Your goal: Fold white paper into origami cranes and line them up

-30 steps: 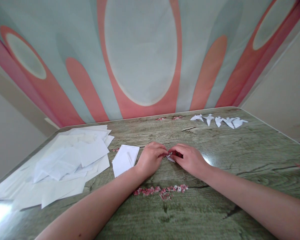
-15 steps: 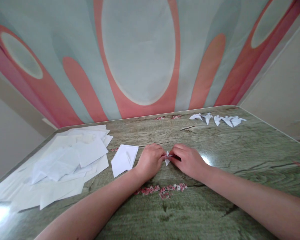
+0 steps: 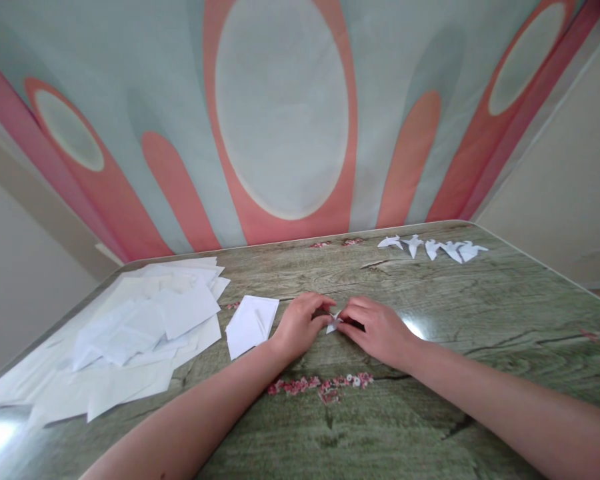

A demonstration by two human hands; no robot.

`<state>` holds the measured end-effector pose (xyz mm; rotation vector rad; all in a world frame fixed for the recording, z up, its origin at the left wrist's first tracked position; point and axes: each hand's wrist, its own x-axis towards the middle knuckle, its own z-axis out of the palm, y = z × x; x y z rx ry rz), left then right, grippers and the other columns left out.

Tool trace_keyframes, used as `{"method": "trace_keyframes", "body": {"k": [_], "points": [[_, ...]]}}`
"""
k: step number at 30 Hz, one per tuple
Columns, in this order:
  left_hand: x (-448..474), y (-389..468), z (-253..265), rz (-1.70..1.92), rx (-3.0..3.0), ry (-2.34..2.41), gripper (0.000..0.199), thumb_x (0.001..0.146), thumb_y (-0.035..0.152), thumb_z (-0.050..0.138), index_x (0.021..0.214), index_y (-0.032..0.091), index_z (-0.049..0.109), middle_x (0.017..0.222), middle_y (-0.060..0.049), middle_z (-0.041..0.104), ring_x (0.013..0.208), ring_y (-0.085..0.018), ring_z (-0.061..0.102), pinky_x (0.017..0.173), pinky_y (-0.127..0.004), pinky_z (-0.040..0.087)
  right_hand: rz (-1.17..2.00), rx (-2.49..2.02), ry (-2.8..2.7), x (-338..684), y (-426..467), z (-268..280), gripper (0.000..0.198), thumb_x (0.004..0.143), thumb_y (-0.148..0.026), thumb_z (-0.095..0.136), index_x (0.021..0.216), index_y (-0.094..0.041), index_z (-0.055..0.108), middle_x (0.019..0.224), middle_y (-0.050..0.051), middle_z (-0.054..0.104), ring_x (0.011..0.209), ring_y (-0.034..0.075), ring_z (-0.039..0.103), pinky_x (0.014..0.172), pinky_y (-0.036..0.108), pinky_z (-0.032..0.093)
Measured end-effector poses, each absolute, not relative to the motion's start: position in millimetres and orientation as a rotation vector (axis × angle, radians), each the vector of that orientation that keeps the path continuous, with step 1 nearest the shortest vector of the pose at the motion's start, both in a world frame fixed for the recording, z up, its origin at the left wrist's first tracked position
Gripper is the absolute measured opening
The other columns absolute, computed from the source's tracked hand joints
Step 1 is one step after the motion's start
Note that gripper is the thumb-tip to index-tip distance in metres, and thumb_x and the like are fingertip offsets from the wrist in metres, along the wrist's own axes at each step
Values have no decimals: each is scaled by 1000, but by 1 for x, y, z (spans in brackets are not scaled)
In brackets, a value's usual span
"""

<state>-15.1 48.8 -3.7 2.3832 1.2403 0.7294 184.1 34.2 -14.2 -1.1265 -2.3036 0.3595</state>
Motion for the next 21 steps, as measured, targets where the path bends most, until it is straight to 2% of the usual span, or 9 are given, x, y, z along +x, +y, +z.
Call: {"method": "trace_keyframes", "body": {"k": [2,6,11,16,21], "points": [[-17,50,-3,764,2332,1212,18,82,17,62,99,20,64,93,-2,67,91,-16,60,85,-28,45,449,-1059,-2324,189,36,-13,17,92,-28,51,92,-21,67,85,4,63,83,18,58,75,30,45],[-16,52,-3,728,2353,1168,8,85,21,59,85,21,67,86,-1,69,89,-17,61,85,-29,44,527,-1012,-2280,194,43,-16,20,93,-19,47,101,-22,65,90,4,65,87,18,59,79,31,46],[-13,54,-3,742,2331,1244,7,84,18,59,85,18,65,87,-2,68,88,-17,60,82,-28,45,553,-890,-2218,191,47,-22,25,91,-13,48,107,-25,62,102,4,64,96,18,59,85,32,47],[-20,46,6,790,2214,1306,8,82,16,58,88,19,63,83,0,66,79,-14,60,75,-26,46,515,-808,-2335,191,45,-19,25,93,-15,44,105,-25,64,95,5,65,91,18,59,80,32,47],[-17,46,4,687,2304,1246,5,77,15,65,77,20,66,79,1,67,83,-16,60,78,-27,44,511,-782,-2385,187,41,-17,24,93,-14,44,100,-22,66,90,5,65,88,19,58,77,32,47]]}}
